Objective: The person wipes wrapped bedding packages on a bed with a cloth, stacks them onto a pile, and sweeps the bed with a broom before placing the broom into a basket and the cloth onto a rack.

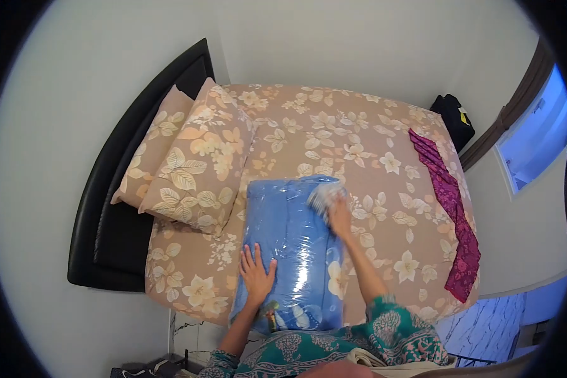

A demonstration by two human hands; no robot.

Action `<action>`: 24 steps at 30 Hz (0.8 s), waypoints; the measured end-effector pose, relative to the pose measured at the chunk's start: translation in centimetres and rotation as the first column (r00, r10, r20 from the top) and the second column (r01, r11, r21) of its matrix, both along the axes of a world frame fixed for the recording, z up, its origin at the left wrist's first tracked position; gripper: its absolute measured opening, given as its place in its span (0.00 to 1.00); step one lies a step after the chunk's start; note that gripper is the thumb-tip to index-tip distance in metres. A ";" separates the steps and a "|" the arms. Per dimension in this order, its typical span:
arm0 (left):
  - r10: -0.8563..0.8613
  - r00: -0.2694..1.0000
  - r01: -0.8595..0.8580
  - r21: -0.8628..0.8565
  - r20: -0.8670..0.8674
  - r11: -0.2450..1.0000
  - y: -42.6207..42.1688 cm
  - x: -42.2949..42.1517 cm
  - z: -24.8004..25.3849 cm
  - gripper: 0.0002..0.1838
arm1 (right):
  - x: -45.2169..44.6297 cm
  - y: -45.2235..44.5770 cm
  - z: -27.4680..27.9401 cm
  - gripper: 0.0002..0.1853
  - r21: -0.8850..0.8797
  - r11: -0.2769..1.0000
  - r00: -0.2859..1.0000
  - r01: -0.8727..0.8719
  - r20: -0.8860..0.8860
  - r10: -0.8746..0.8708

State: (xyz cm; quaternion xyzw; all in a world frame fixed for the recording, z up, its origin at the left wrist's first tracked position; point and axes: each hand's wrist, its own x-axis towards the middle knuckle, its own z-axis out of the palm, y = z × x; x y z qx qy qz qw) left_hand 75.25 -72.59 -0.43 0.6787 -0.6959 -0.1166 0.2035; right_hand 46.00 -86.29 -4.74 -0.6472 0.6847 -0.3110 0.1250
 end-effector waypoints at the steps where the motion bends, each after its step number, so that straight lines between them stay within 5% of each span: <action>1: 0.002 1.000 -0.002 0.012 -0.013 1.000 0.0 0.1 0.1 0.39 | 2.7 4.2 2.7 0.29 0.057 0.997 0.993 -0.060 -0.102 0.065; 6: -0.015 1.000 0.015 0.001 0.001 1.000 0.1 0.2 -0.6 0.39 | 7.3 13.9 5.9 0.33 0.057 0.914 0.886 -0.402 -0.229 0.403; 9: -0.010 1.000 0.010 0.001 0.003 1.000 -0.1 0.1 -0.4 0.39 | 4.7 9.8 4.3 0.32 0.003 0.987 0.958 -0.158 -0.242 0.154; 11: -0.012 1.000 0.011 -0.004 -0.012 1.000 0.1 0.0 -0.4 0.39 | 2.8 6.7 4.1 0.31 0.037 0.997 0.995 0.065 -0.079 -0.062; 14: -0.015 0.999 0.014 -0.010 -0.036 1.000 0.0 0.4 -0.4 0.39 | 3.3 7.9 3.5 0.30 0.089 0.994 0.996 0.071 -0.057 -0.066; 17: 0.008 0.999 -0.007 0.012 -0.052 1.000 0.3 0.5 -0.8 0.38 | 6.8 17.1 4.2 0.33 0.094 0.982 0.961 -0.162 -0.211 0.179; 21: 0.012 0.999 -0.012 -0.007 -0.044 1.000 0.2 0.4 -0.4 0.38 | 7.5 30.1 5.3 0.33 0.156 0.778 0.769 -0.609 -0.121 0.627; 24: 0.005 1.000 -0.005 -0.011 -0.030 1.000 0.6 0.1 -0.3 0.37 | 4.4 27.9 3.1 0.34 0.074 0.820 0.804 -0.568 -0.163 0.571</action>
